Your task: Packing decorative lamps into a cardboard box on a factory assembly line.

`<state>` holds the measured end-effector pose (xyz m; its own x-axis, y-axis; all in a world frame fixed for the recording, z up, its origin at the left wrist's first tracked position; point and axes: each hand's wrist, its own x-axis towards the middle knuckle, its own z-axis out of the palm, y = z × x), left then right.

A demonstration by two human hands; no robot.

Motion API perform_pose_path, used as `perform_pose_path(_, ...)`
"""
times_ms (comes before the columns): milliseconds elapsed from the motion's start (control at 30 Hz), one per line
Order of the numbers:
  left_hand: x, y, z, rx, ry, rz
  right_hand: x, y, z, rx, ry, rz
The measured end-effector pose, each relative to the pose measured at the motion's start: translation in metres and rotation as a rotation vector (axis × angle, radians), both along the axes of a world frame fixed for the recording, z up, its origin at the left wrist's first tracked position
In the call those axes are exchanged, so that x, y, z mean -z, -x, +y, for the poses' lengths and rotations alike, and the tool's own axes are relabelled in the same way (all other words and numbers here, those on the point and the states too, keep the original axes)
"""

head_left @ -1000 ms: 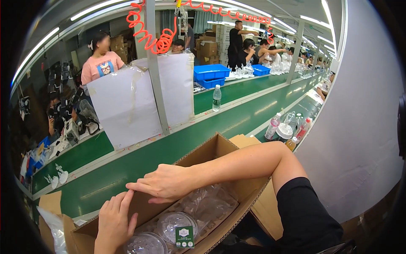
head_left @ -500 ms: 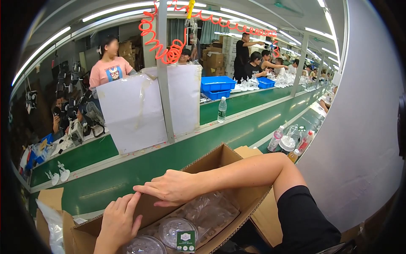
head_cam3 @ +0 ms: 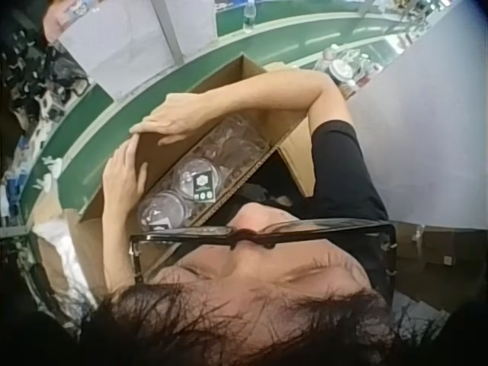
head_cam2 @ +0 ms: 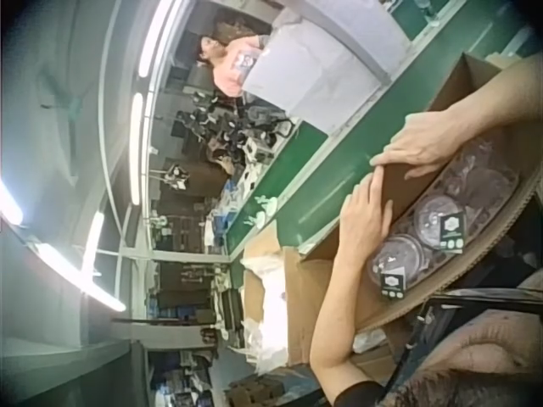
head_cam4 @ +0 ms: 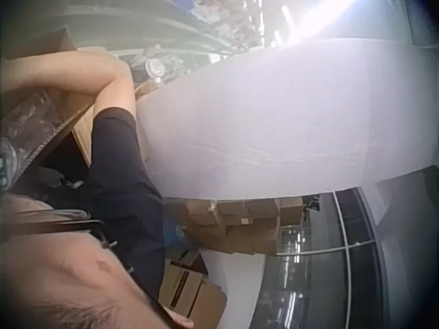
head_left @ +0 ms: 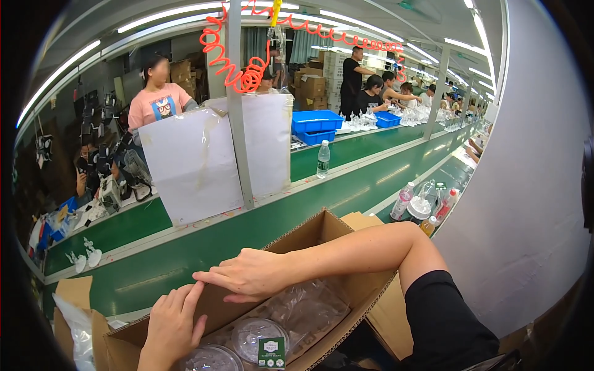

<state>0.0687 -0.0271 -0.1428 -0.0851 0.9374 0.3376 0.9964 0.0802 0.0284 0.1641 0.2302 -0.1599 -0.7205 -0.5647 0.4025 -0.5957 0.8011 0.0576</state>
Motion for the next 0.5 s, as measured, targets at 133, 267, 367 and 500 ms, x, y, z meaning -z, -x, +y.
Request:
perform_pose_path(133, -0.0007, -0.0004, -0.0003, -0.004, 0.008, -0.004, -0.0001, -0.0005, -0.0004, 0.004, -0.002, -0.002)
perform_pose_path(267, -0.0006, -0.0003, -0.0001, 0.001, 0.006, 0.003, -0.0003, -0.0006, -0.0004, 0.002, -0.002, -0.003)
perform_pose_path(367, -0.0005, -0.0002, 0.0, -0.002, 0.006, -0.002, 0.0005, 0.0004, -0.0005, 0.0, 0.003, 0.005)
perform_pose_path(500, -0.0005, -0.0002, -0.0003, -0.004, 0.008, 0.0, -0.0014, -0.0003, -0.0008, 0.007, 0.001, -0.036)
